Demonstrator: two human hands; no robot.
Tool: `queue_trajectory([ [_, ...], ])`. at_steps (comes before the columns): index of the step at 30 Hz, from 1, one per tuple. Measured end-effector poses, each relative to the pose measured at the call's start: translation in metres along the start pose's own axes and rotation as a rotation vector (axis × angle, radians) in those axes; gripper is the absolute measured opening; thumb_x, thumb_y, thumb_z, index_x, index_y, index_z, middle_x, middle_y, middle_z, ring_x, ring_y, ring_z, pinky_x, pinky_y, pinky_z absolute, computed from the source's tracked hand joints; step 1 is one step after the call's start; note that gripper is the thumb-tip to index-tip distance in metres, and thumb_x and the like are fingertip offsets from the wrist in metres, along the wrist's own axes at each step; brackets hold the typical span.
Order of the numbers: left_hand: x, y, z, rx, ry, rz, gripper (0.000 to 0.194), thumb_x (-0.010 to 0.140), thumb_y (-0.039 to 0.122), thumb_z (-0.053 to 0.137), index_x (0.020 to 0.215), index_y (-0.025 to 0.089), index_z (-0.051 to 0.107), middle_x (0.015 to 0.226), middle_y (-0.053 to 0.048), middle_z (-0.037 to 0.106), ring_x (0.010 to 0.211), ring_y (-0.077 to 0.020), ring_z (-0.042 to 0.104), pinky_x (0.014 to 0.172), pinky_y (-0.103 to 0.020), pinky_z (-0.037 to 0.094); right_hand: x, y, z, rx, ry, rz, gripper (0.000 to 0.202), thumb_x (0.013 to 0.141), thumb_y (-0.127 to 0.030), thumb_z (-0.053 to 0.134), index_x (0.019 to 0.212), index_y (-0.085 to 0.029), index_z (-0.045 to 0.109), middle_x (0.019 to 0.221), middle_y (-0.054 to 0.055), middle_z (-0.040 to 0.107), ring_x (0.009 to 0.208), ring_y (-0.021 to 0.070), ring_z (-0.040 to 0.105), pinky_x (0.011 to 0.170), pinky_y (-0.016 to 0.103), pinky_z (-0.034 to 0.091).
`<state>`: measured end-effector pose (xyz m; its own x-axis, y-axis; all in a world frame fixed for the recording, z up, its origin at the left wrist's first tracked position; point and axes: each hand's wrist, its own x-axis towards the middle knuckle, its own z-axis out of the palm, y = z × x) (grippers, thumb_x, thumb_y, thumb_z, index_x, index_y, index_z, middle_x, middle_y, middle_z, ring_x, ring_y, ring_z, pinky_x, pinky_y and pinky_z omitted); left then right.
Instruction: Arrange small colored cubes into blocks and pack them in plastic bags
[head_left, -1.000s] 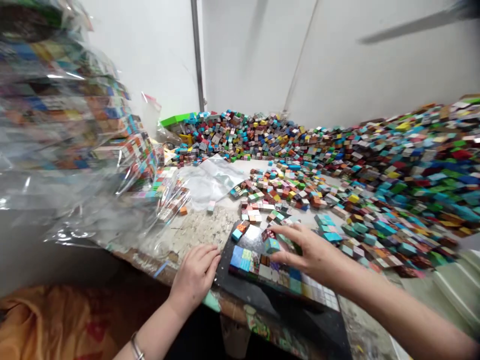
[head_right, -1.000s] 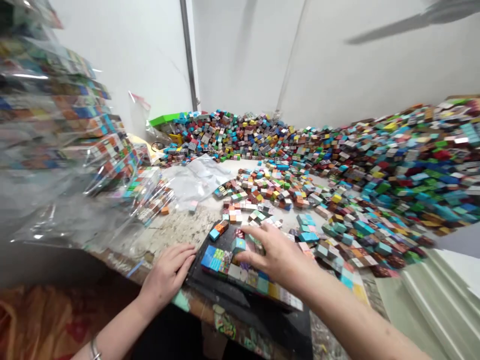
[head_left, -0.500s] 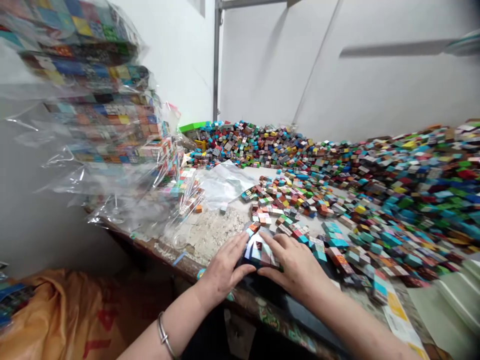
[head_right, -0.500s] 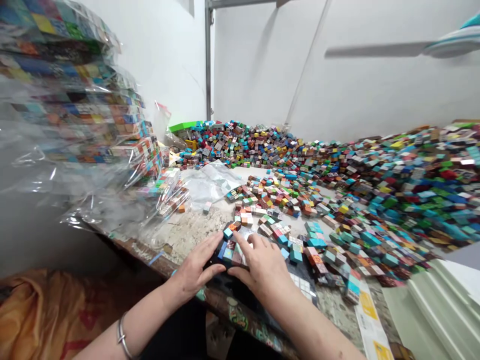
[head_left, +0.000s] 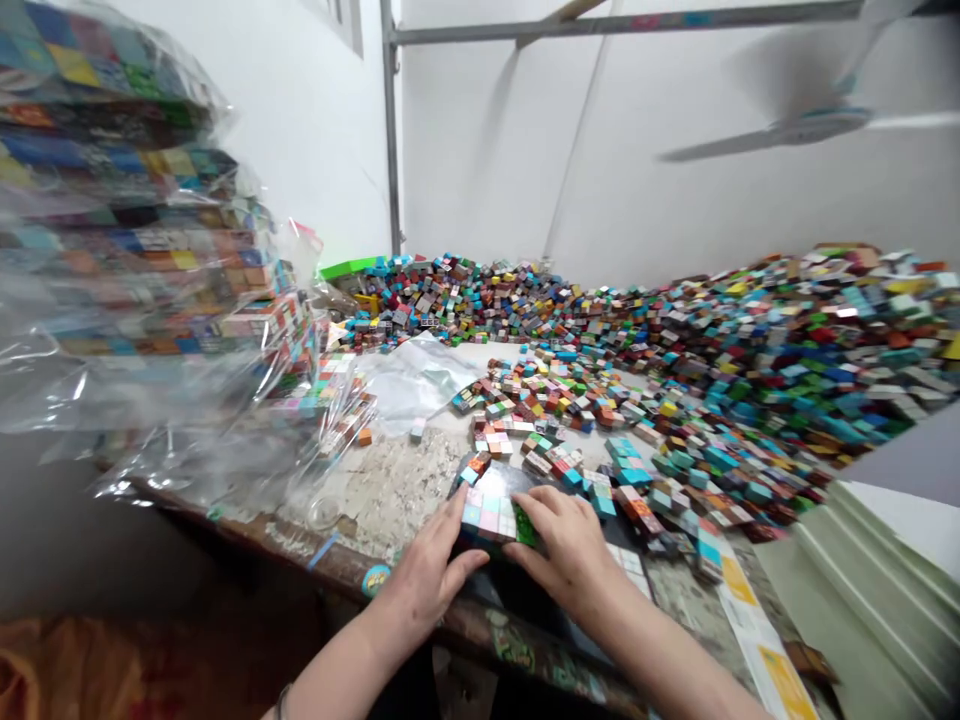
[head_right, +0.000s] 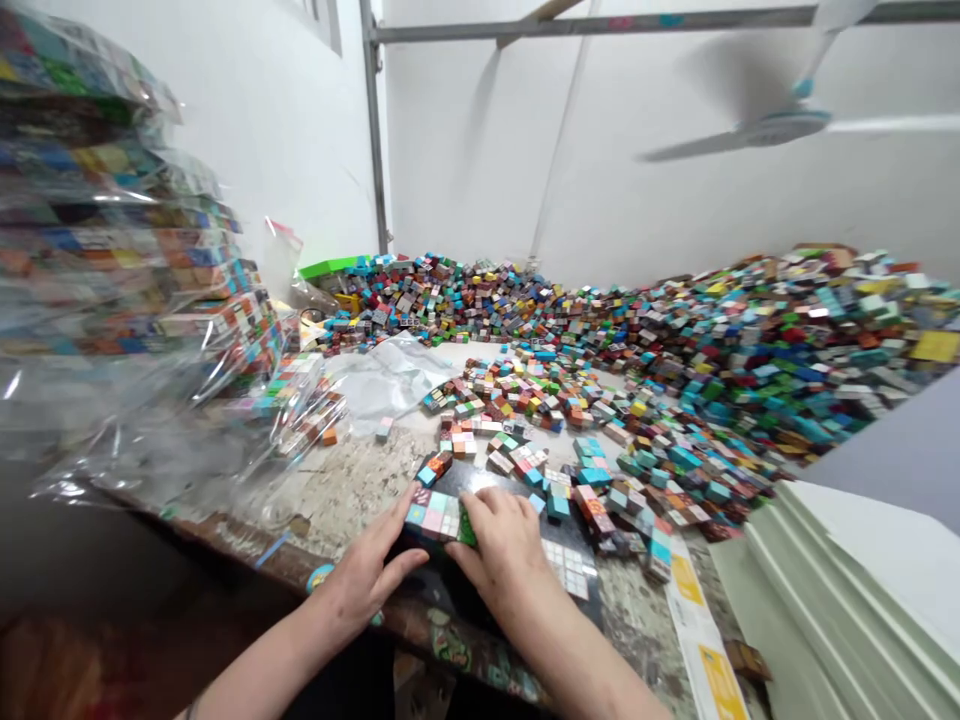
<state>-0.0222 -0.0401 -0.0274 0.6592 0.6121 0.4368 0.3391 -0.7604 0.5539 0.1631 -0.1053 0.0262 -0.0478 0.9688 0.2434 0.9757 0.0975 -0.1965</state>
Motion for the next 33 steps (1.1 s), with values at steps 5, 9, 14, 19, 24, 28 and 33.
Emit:
queue_trajectory([
  [5, -0.006, -0.006, -0.002, 0.061, 0.002, -0.047, 0.068, 0.086, 0.035, 0.046, 0.141, 0.022, 0.008, 0.142, -0.012, 0.031, 0.129, -0.0233, 0.031, 0.101, -0.042, 0.036, -0.005, 0.006, -0.016, 0.027, 0.006, 0.085, 0.057, 0.075, -0.043, 0.058, 0.124, -0.016, 0.046, 0.114, 0.014, 0.055, 0.105, 0.028, 0.05, 0.087, 0.044, 0.039],
  [9, -0.013, -0.02, -0.002, 0.126, 0.058, -0.095, 0.061, 0.088, 0.033, 0.044, 0.14, 0.023, 0.014, 0.14, -0.01, 0.036, 0.126, -0.0227, 0.036, 0.098, -0.041, 0.039, 0.007, 0.062, -0.037, -0.097, -0.071, 0.383, 0.045, 0.089, -0.043, 0.032, 0.124, -0.018, 0.045, 0.123, 0.01, 0.051, 0.113, 0.0187, 0.047, 0.092, 0.031, 0.037],
  [14, -0.02, -0.033, 0.007, 0.176, 0.206, -0.165, 0.049, 0.089, 0.029, 0.041, 0.136, 0.022, 0.028, 0.129, -0.009, 0.05, 0.116, -0.0204, 0.049, 0.091, -0.034, 0.047, 0.042, 0.153, -0.034, -0.242, -0.155, 0.755, 0.045, 0.087, -0.045, 0.034, 0.104, -0.012, 0.059, 0.109, 0.018, 0.058, 0.104, 0.0286, 0.054, 0.081, 0.041, 0.043],
  [19, -0.019, -0.036, 0.012, 0.288, 0.28, -0.022, 0.044, 0.088, 0.027, 0.043, 0.131, 0.022, 0.036, 0.12, -0.006, 0.058, 0.107, -0.0179, 0.057, 0.087, -0.027, 0.05, 0.066, 0.194, -0.016, -0.311, -0.226, 0.904, 0.044, 0.082, -0.052, 0.046, 0.103, -0.015, 0.058, 0.114, 0.01, 0.056, 0.105, 0.0228, 0.051, 0.088, 0.046, 0.039],
  [24, -0.016, -0.036, 0.012, 0.322, 0.293, 0.027, 0.043, 0.087, 0.029, 0.046, 0.128, 0.021, 0.04, 0.115, -0.006, 0.061, 0.104, -0.0183, 0.059, 0.087, -0.026, 0.05, 0.074, 0.203, -0.01, -0.291, -0.3, 0.864, 0.03, 0.083, -0.041, 0.052, 0.097, -0.016, 0.059, 0.106, 0.006, 0.059, 0.097, 0.0194, 0.055, 0.085, 0.043, 0.042],
  [28, -0.016, -0.033, 0.011, 0.306, 0.275, 0.025, 0.04, 0.087, 0.029, 0.045, 0.126, 0.021, 0.043, 0.115, -0.005, 0.061, 0.105, -0.0182, 0.058, 0.087, -0.026, 0.051, 0.078, 0.193, -0.018, -0.259, -0.221, 0.782, 0.03, 0.081, -0.041, 0.052, 0.098, -0.017, 0.059, 0.102, 0.008, 0.062, 0.096, 0.0216, 0.056, 0.082, 0.042, 0.043],
  [33, -0.018, -0.031, 0.013, 0.293, 0.269, -0.011, 0.038, 0.087, 0.029, 0.045, 0.124, 0.019, 0.044, 0.115, -0.007, 0.06, 0.106, -0.019, 0.057, 0.089, -0.029, 0.05, 0.066, 0.153, -0.047, -0.148, -0.034, 0.614, 0.049, 0.078, -0.045, 0.048, 0.119, -0.018, 0.049, 0.117, 0.013, 0.057, 0.105, 0.0295, 0.053, 0.082, 0.04, 0.042],
])
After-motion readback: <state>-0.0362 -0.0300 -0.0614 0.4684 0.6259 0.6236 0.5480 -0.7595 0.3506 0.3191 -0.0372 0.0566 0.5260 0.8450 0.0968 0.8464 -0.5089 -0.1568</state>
